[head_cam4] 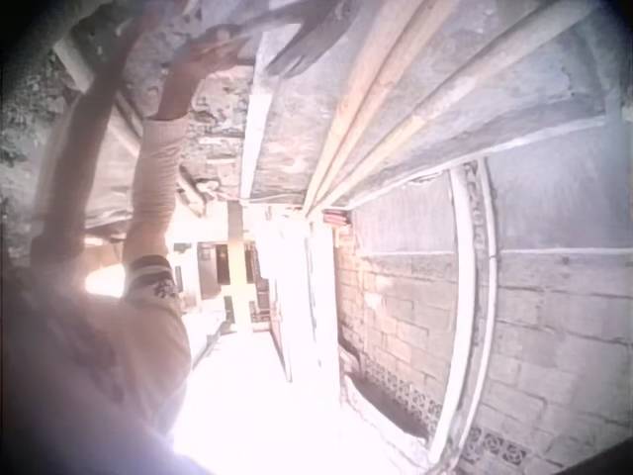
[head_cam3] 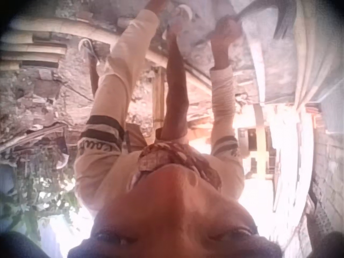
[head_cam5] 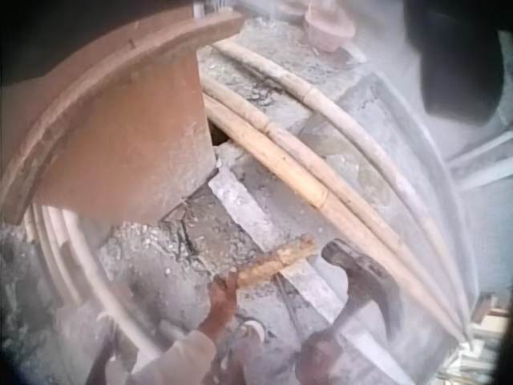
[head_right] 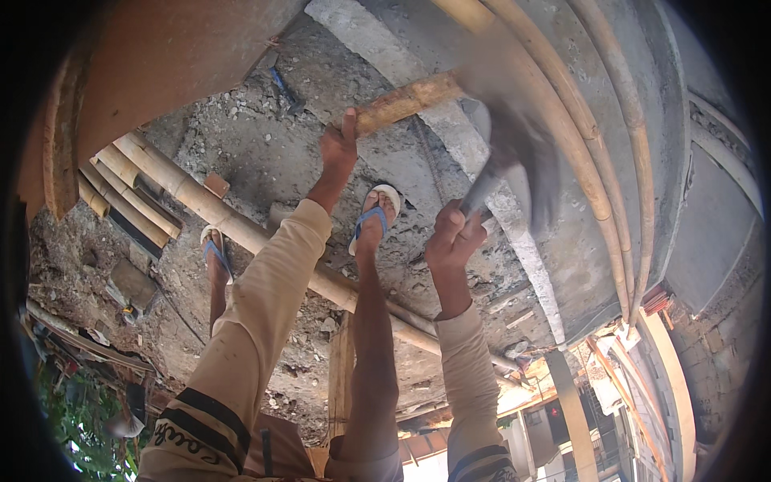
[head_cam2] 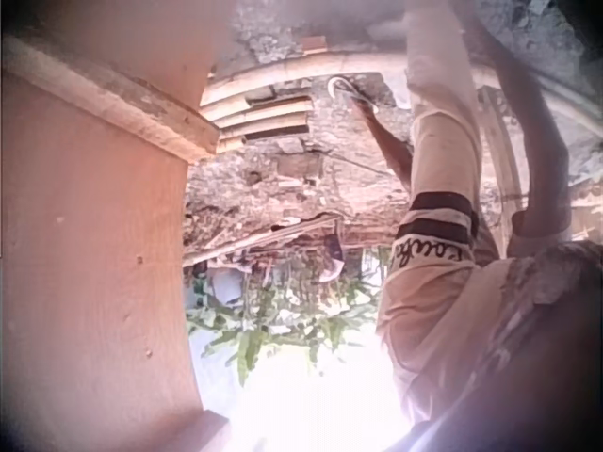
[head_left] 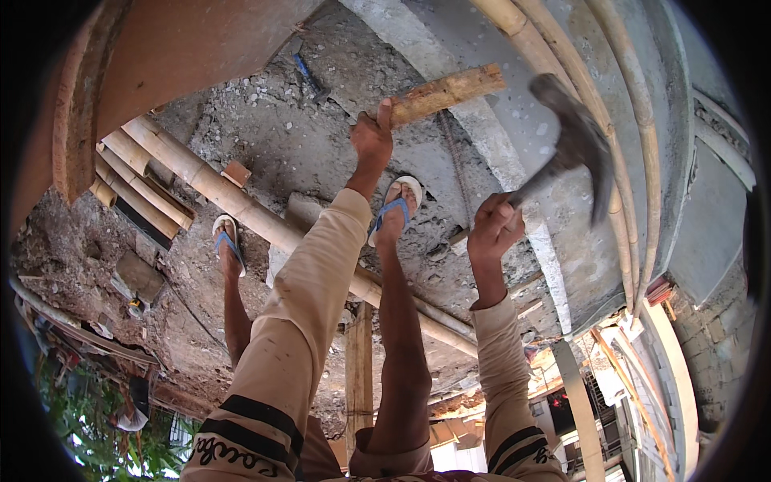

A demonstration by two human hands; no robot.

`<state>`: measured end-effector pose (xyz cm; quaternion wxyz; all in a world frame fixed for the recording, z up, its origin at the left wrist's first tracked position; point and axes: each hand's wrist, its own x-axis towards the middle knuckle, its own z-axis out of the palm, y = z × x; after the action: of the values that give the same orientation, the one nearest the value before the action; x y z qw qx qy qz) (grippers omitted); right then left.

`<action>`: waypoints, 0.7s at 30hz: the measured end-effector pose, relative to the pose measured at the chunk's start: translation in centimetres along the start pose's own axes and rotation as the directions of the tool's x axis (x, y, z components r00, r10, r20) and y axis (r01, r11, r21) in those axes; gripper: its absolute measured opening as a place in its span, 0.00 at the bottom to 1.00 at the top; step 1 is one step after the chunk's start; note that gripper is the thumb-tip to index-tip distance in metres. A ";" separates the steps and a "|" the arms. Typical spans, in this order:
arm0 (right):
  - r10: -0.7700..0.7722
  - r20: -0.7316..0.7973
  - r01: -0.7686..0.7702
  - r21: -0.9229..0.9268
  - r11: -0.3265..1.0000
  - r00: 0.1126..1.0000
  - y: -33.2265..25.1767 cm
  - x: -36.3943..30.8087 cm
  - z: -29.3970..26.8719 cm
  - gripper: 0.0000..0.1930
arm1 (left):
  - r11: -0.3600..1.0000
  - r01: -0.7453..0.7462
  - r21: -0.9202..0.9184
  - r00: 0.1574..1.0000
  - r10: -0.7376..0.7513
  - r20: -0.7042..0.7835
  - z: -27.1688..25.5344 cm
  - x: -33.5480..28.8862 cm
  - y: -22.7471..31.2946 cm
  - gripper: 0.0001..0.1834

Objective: The person uses a hammer and a rebar rod to adjust and secure wooden planks and bamboo supports at a construction site. They repeatedly tap and pry the formwork components into place while moving around the work area.

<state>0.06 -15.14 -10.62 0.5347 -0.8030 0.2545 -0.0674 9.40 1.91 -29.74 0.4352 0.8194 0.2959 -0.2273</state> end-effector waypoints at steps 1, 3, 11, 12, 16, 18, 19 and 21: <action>0.055 0.107 -0.011 -0.374 0.927 0.993 3.5 0.0 -0.3 0.30 | 1.000 0.009 0.026 1.000 -0.009 0.019 0.0 0.1 0.7 0.48; 0.156 0.179 -0.006 -0.637 0.771 0.971 3.8 0.9 0.4 0.28 | 0.998 0.046 0.038 0.998 -0.048 0.040 -0.1 0.5 -0.5 0.48; -0.157 -0.182 0.203 0.268 0.942 0.971 -7.9 1.4 0.2 0.34 | 0.997 0.064 0.048 0.997 -0.065 0.029 -0.2 0.2 0.2 0.50; -0.218 -0.163 0.259 0.300 0.918 0.962 -5.8 1.2 0.8 0.33 | 0.997 0.059 0.054 0.997 -0.062 0.044 -0.2 0.3 0.6 0.51; 0.258 0.310 0.018 -0.671 0.742 0.915 4.3 -0.4 -0.3 0.25 | 0.983 0.168 -0.074 0.972 -0.153 0.180 -0.5 1.2 -1.1 0.53; 0.220 0.382 0.090 -0.647 0.757 0.898 2.6 -0.8 1.3 0.24 | 0.991 0.122 -0.064 0.988 -0.115 0.098 -0.7 3.7 -1.0 0.53; 0.168 0.339 0.044 -0.538 0.842 0.925 1.2 -1.1 1.6 0.25 | 0.989 0.143 -0.024 0.986 -0.140 0.089 -0.6 2.4 -2.9 0.54; 0.147 0.210 -0.072 -0.325 0.943 0.967 -4.0 -1.6 0.0 0.27 | 0.980 0.196 0.039 0.972 -0.200 0.122 -0.3 -0.7 -3.0 0.54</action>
<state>0.03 -13.18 -6.78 0.4286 -0.8648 0.2424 0.0980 6.91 3.26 -30.87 0.4173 0.7756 0.3451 -0.3244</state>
